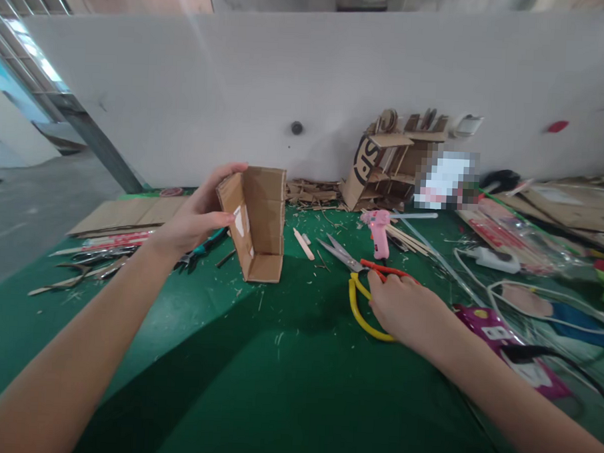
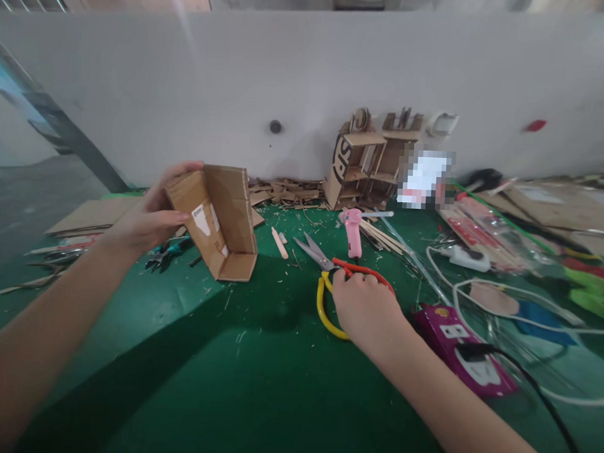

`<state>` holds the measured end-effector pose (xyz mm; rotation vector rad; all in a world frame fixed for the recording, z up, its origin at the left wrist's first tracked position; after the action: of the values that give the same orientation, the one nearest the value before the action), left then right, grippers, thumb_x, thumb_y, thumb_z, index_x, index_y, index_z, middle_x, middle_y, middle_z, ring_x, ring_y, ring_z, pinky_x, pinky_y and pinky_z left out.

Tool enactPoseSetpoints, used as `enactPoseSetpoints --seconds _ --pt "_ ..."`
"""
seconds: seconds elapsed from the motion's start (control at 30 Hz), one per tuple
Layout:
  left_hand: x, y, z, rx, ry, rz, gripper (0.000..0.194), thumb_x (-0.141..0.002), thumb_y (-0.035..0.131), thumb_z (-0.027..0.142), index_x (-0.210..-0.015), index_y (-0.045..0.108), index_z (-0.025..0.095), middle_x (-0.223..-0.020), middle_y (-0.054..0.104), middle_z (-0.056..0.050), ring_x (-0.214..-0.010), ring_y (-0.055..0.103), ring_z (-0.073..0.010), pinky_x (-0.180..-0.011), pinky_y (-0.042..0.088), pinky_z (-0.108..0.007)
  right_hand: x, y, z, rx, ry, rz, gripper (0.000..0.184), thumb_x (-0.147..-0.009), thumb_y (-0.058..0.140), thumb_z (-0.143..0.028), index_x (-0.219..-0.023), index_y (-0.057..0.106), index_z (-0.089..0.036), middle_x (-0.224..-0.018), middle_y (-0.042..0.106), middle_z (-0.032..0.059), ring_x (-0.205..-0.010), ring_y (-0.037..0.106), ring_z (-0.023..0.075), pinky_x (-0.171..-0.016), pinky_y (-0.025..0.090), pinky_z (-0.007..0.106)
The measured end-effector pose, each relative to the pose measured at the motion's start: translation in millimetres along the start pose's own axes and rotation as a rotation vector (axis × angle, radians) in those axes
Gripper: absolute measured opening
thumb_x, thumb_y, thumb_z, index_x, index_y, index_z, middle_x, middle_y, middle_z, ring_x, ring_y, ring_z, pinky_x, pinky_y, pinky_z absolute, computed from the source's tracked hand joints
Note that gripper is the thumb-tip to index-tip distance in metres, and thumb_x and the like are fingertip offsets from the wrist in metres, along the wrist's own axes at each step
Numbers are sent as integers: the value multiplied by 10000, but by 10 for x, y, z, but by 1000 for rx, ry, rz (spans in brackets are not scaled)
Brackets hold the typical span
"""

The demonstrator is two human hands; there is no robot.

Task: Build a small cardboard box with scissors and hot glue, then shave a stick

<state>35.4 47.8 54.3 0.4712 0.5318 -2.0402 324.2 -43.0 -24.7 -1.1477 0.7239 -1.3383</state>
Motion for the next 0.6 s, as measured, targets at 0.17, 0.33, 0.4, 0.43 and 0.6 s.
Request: enactPoseSetpoints --seconds 0.17,0.33,0.4,0.43,0.6 --pt "-5 -16 -17 -33 7 1 685 -709 743 195 -1330 478 313 -1267 516 -39 -1039 520 -204 -773 490 -288 -61 -157 -147 -132 50 127 269 -867 475 -244 -1037 597 -74 -885 675 168 -836 671 298 -652 494 337" --pt "-5 -20 18 -83 12 36 674 -679 772 239 -1294 518 340 -1300 511 -44 -1023 537 -228 -755 507 -321 -358 -275 -362 -216 12 206 258 -879 425 -152 -1029 614 -59 -899 675 197 -831 674 278 -632 493 316" --pt "-3 -16 29 -58 13 63 662 -666 775 237 -1274 538 349 -1231 555 -38 -1000 550 -221 -737 513 -315 -526 -303 -424 -227 -4 241 277 -867 403 -83 -1039 618 -49 -927 675 221 -893 661 293 -664 501 339" --pt "-2 -10 34 -43 14 75 661 -663 775 236 -1269 541 354 -1194 573 -36 -987 556 -216 -723 516 -309 -604 -316 -439 -241 -2 257 284 -859 404 -61 -1047 617 -52 -947 675 230 -928 651 295 -688 504 349" --pt "3 84 51 -61 24 52 705 -666 776 262 -1310 501 346 -1240 563 -47 -1045 557 -234 -781 533 -342 -733 -377 -278 -289 40 292 328 -955 375 -283 -1057 621 -92 -992 666 216 -989 629 297 -766 495 402"
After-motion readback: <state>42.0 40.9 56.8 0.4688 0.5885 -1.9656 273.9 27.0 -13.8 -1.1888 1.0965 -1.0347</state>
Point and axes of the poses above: each hand's wrist, its own x-axis away from the middle knuckle, its own y-axis out of the palm, z = x × y, the point moved 5 cm from there along -x, towards the middle knuckle
